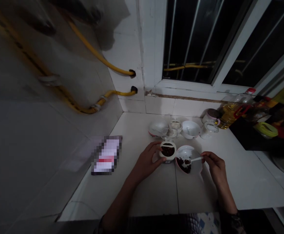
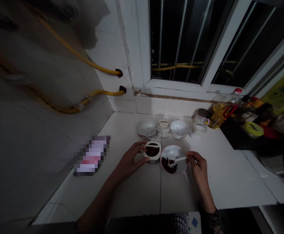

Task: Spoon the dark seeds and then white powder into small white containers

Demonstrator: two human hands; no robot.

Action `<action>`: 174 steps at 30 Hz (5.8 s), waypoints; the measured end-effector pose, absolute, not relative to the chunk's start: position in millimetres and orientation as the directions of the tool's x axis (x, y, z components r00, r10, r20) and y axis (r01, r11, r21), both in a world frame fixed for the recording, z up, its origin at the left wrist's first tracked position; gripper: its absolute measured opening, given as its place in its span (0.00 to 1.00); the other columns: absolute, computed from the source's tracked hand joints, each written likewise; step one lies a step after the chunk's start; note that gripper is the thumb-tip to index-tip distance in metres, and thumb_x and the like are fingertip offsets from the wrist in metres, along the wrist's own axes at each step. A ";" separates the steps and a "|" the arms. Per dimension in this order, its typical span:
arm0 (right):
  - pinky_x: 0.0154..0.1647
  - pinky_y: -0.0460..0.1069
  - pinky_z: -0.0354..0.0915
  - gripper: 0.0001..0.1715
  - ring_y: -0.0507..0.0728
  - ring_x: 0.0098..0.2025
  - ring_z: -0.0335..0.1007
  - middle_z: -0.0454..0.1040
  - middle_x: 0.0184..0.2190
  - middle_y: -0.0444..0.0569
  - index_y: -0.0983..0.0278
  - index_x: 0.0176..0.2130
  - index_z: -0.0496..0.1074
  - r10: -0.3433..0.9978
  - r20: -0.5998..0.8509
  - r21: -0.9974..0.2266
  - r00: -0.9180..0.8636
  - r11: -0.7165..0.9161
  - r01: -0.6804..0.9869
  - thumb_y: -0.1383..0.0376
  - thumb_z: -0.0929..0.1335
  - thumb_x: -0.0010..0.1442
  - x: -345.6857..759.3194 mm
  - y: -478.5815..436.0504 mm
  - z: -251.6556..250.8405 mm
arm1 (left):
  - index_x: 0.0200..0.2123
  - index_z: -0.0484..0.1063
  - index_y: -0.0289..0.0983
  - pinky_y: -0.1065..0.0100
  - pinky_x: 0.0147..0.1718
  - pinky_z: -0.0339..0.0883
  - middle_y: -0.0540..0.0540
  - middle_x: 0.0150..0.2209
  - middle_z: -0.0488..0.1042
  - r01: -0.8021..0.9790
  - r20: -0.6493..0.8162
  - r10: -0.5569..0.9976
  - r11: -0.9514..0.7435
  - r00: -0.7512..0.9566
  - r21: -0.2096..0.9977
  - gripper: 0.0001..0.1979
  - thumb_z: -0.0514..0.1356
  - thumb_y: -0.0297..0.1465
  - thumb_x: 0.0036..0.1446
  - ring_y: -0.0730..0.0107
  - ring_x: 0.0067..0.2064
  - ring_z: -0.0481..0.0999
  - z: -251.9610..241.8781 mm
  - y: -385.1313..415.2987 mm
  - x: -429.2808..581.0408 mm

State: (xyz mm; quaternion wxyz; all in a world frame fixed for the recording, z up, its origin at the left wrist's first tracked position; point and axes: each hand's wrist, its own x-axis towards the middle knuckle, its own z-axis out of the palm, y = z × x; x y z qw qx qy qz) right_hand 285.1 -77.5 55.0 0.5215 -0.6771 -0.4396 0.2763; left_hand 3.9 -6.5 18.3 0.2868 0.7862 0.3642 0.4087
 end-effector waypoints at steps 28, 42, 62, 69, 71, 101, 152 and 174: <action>0.50 0.60 0.64 0.10 0.61 0.42 0.73 0.79 0.33 0.49 0.60 0.39 0.74 0.644 0.765 -0.277 -0.014 0.349 0.895 0.70 0.63 0.63 272.5 -63.6 62.7 | 0.43 0.67 0.41 0.55 0.55 0.70 0.41 0.56 0.71 0.338 0.451 0.796 -0.587 0.403 0.735 0.10 0.64 0.33 0.59 0.58 0.57 0.73 20.6 -6.4 4.5; 0.55 0.61 0.60 0.11 0.63 0.38 0.72 0.75 0.22 0.46 0.58 0.30 0.75 0.905 0.379 -0.705 0.192 0.148 0.693 0.60 0.64 0.58 266.7 -61.4 35.2 | 0.42 0.67 0.41 0.55 0.54 0.70 0.40 0.56 0.71 0.348 0.460 0.793 -0.595 0.400 0.724 0.09 0.64 0.33 0.60 0.58 0.57 0.74 20.3 -5.8 4.1; 0.33 0.51 0.63 0.13 0.56 0.25 0.66 0.69 0.18 0.43 0.62 0.25 0.75 0.880 0.117 -0.966 0.460 -0.007 0.259 0.54 0.70 0.46 274.2 -65.0 48.1 | 0.43 0.68 0.41 0.55 0.54 0.70 0.41 0.56 0.71 0.358 0.450 0.800 -0.587 0.398 0.726 0.10 0.64 0.33 0.59 0.58 0.57 0.74 20.5 -6.8 3.8; 0.35 0.51 0.63 0.13 0.57 0.27 0.67 0.70 0.19 0.43 0.62 0.27 0.75 0.865 0.181 -0.952 0.468 0.034 0.304 0.55 0.69 0.50 270.1 -56.3 58.9 | 0.43 0.67 0.42 0.54 0.55 0.69 0.41 0.56 0.71 0.335 0.451 0.796 -0.587 0.404 0.737 0.09 0.63 0.33 0.61 0.58 0.58 0.73 21.0 -6.7 3.8; 0.37 0.52 0.64 0.13 0.57 0.28 0.68 0.71 0.20 0.43 0.62 0.29 0.75 0.857 0.235 -0.937 0.460 0.074 0.341 0.54 0.68 0.52 264.5 -51.3 65.3 | 0.43 0.67 0.42 0.54 0.55 0.69 0.41 0.57 0.70 0.334 0.449 0.797 -0.586 0.405 0.738 0.09 0.63 0.33 0.60 0.57 0.58 0.73 20.4 -6.4 3.9; 0.54 0.62 0.61 0.10 0.60 0.36 0.74 0.79 0.30 0.47 0.59 0.34 0.73 0.798 0.595 -0.240 -0.095 0.289 0.927 0.69 0.63 0.60 310.9 -77.0 54.1 | 0.42 0.67 0.41 0.54 0.55 0.69 0.41 0.56 0.70 0.338 0.455 0.792 -0.594 0.407 0.730 0.10 0.64 0.33 0.60 0.57 0.57 0.73 19.2 -5.3 2.9; 0.57 0.62 0.62 0.12 0.62 0.45 0.74 0.79 0.31 0.48 0.58 0.36 0.76 0.699 0.710 -0.410 -0.086 0.509 0.757 0.67 0.63 0.63 222.7 -45.5 84.9 | 0.43 0.68 0.41 0.56 0.56 0.68 0.42 0.56 0.71 0.325 0.453 0.796 -0.586 0.400 0.742 0.11 0.65 0.32 0.59 0.58 0.57 0.73 20.0 -5.5 4.7; 0.49 0.59 0.63 0.11 0.62 0.41 0.72 0.79 0.33 0.51 0.60 0.34 0.75 0.821 0.570 -0.401 -0.025 0.305 0.864 0.69 0.63 0.59 279.4 -49.2 40.0 | 0.44 0.68 0.42 0.54 0.54 0.70 0.40 0.57 0.71 0.351 0.444 0.800 -0.584 0.405 0.732 0.10 0.63 0.32 0.60 0.58 0.57 0.74 20.0 -6.3 3.9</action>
